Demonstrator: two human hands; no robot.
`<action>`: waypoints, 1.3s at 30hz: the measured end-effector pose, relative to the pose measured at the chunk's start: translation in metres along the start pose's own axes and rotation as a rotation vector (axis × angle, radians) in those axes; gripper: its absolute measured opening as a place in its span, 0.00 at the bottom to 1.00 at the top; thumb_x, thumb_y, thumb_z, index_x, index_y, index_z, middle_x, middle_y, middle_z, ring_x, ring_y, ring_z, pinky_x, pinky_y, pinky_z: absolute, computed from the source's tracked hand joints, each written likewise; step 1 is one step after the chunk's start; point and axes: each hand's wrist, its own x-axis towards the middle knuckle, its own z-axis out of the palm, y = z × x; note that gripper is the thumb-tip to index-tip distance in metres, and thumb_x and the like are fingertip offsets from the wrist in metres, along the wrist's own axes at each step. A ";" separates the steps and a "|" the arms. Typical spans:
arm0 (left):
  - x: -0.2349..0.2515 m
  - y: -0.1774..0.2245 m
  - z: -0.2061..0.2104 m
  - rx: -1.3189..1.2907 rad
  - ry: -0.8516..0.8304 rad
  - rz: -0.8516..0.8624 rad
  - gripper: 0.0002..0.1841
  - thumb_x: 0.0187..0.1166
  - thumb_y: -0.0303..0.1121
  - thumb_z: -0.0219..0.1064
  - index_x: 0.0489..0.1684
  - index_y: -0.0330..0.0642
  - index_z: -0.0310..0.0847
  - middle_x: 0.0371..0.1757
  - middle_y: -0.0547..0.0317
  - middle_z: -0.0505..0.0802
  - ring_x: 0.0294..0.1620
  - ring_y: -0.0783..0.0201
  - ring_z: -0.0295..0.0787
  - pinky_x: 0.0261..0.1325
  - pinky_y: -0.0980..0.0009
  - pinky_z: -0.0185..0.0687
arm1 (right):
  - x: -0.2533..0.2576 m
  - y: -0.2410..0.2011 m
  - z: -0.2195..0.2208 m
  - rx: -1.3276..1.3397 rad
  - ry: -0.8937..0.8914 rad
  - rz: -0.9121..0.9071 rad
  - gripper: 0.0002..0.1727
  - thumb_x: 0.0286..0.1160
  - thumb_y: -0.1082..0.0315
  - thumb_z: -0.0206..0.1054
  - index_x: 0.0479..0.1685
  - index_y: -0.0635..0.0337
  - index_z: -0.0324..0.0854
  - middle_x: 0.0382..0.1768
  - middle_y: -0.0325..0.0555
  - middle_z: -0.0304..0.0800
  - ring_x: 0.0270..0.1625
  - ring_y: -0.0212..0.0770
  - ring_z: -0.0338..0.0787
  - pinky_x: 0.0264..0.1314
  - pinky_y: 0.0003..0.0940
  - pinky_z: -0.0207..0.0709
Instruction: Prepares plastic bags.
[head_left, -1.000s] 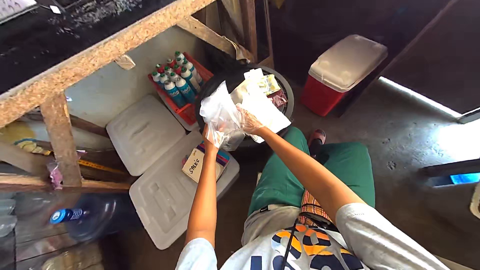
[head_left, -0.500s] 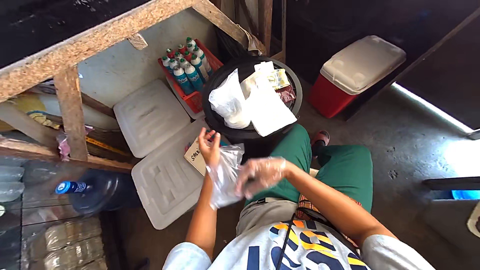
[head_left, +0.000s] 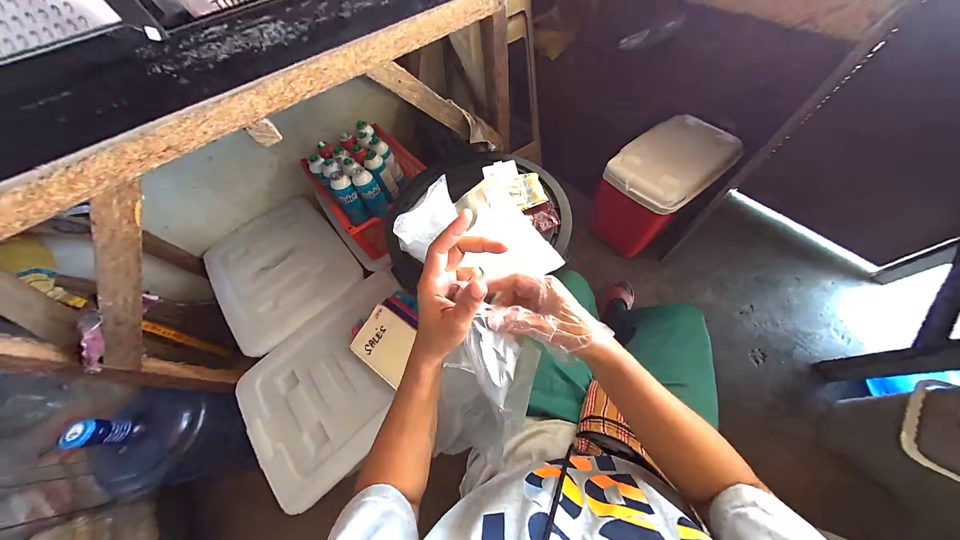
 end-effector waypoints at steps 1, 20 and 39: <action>0.001 -0.002 -0.001 0.005 0.009 -0.016 0.35 0.83 0.51 0.67 0.88 0.58 0.58 0.66 0.74 0.88 0.31 0.84 0.79 0.29 0.89 0.73 | -0.003 0.004 -0.001 0.025 0.062 -0.019 0.10 0.69 0.75 0.71 0.47 0.69 0.86 0.29 0.38 0.89 0.28 0.23 0.84 0.34 0.19 0.81; -0.009 -0.015 0.015 -0.131 0.175 -0.369 0.18 0.66 0.13 0.74 0.48 0.47 0.87 0.34 0.71 0.96 0.32 0.79 0.92 0.39 0.81 0.90 | -0.024 0.008 -0.022 -0.151 0.243 -0.196 0.22 0.66 0.75 0.73 0.62 0.72 0.81 0.42 0.41 0.93 0.43 0.22 0.91 0.53 0.19 0.85; -0.050 -0.055 -0.031 -0.282 0.056 -0.305 0.11 0.76 0.58 0.69 0.31 0.70 0.91 0.47 0.87 0.90 0.50 0.85 0.84 0.52 0.82 0.82 | 0.037 0.024 -0.030 0.081 -0.028 0.040 0.14 0.89 0.64 0.49 0.38 0.52 0.79 0.15 0.26 0.75 0.13 0.18 0.71 0.16 0.14 0.68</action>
